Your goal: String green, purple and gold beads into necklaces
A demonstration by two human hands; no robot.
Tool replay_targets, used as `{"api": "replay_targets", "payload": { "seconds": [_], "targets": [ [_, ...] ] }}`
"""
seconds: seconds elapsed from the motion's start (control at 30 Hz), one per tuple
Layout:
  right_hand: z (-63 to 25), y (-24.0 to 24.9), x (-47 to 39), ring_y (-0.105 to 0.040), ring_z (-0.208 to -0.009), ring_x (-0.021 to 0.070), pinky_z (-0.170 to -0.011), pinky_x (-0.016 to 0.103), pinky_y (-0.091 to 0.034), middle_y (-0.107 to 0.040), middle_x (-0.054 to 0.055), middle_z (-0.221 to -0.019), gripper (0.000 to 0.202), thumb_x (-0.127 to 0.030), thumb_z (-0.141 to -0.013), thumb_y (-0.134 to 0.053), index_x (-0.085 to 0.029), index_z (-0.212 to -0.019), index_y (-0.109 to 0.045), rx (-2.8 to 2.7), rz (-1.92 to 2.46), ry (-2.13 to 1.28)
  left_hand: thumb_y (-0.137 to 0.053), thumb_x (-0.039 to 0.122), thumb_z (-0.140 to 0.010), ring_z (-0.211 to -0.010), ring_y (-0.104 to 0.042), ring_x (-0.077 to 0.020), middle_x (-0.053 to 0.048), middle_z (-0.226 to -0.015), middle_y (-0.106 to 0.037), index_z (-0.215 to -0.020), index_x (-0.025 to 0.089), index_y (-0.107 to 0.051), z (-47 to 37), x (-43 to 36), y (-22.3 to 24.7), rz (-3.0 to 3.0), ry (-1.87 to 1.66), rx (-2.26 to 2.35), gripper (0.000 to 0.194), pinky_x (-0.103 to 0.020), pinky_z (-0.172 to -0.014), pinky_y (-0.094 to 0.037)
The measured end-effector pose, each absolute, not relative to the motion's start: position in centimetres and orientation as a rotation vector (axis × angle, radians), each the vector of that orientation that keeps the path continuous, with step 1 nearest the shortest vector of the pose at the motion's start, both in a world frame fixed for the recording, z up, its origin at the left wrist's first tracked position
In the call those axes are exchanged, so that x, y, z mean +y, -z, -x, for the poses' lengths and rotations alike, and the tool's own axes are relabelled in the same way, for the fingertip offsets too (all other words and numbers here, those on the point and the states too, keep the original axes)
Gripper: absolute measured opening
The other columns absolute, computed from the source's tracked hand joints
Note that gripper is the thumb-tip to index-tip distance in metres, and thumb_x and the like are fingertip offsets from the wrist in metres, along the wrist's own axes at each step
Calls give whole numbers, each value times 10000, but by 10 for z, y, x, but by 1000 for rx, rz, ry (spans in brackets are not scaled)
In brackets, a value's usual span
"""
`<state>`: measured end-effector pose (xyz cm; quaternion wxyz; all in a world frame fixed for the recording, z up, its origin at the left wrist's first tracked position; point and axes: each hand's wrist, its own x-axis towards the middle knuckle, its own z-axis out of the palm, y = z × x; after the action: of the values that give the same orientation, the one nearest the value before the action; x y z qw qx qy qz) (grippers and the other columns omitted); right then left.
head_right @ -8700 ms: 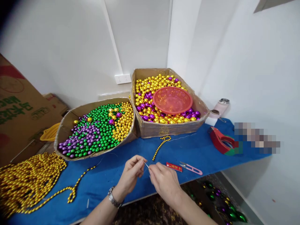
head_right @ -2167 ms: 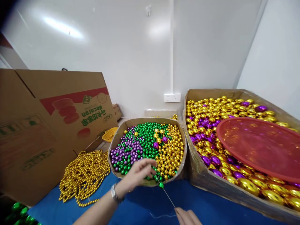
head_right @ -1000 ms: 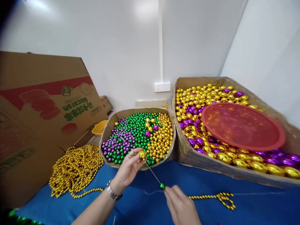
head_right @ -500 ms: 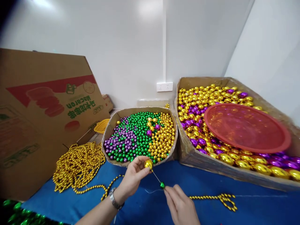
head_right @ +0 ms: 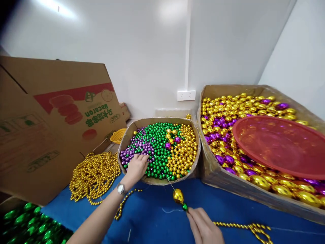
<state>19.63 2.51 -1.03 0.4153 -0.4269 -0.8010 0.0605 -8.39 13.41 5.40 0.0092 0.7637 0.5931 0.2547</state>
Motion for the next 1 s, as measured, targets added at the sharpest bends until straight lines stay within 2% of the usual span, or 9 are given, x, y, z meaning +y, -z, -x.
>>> {"api": "replay_targets", "payload": {
  "seconds": [0.1,0.2,0.33,0.4,0.5,0.63,1.0],
  "targets": [
    [-192,10,25,-665,-672,107,-615,139,-517,-647,20,-765,245,-274,-967,-354,-216,-978,-592,-2007,1071,-158,-435,70,-829,-921,-517,-271,-117,-881,-638,-980,165,-634,97,150,-50,-2413,-665,1923,267,-417,-797,-417],
    [-188,11,24,-662,-669,111,-606,151,-516,-646,23,-771,250,-271,-967,-350,-218,-976,-595,-2007,1078,-176,-472,125,-841,-935,-536,-249,-102,-920,-645,-981,176,-633,92,146,-48,-2359,-744,1865,219,-397,-822,-426],
    [-185,11,21,-651,-654,117,-586,174,-508,-630,20,-758,245,-260,-964,-354,-220,-978,-595,-2020,1096,-215,-558,249,-839,-799,-605,-175,-63,-902,-645,-1018,172,-610,69,124,-51,-1508,-1088,1302,201,-315,-728,-487],
    [-184,9,18,-642,-636,117,-574,183,-501,-617,16,-743,244,-251,-963,-354,-220,-999,-593,-2030,1103,-239,-624,244,-802,-753,-622,-150,-42,-858,-637,-989,165,-619,56,110,-53,-1069,-1132,1005,203,-282,-693,-498],
    [-183,5,16,-633,-622,118,-573,195,-495,-605,14,-732,250,-241,-964,-348,-218,-1027,-589,-2036,1106,-267,-693,195,-751,-757,-637,-137,-46,-851,-644,-928,133,-645,40,96,-57,-774,-1144,816,194,-254,-705,-505],
    [-182,2,15,-635,-626,121,-579,198,-494,-608,19,-734,254,-238,-964,-346,-214,-1026,-591,-2022,1109,-262,-703,191,-748,-730,-644,-133,-74,-864,-667,-899,111,-653,29,88,-59,-672,-1145,785,178,-244,-683,-516],
    [-184,4,15,-643,-611,126,-554,196,-498,-617,21,-721,270,-244,-958,-341,-221,-1004,-606,-2042,1159,-248,-711,245,-743,-719,-624,-130,-56,-823,-659,-864,123,-651,24,82,-57,-799,-1168,840,182,-250,-679,-499]
  ]
}}
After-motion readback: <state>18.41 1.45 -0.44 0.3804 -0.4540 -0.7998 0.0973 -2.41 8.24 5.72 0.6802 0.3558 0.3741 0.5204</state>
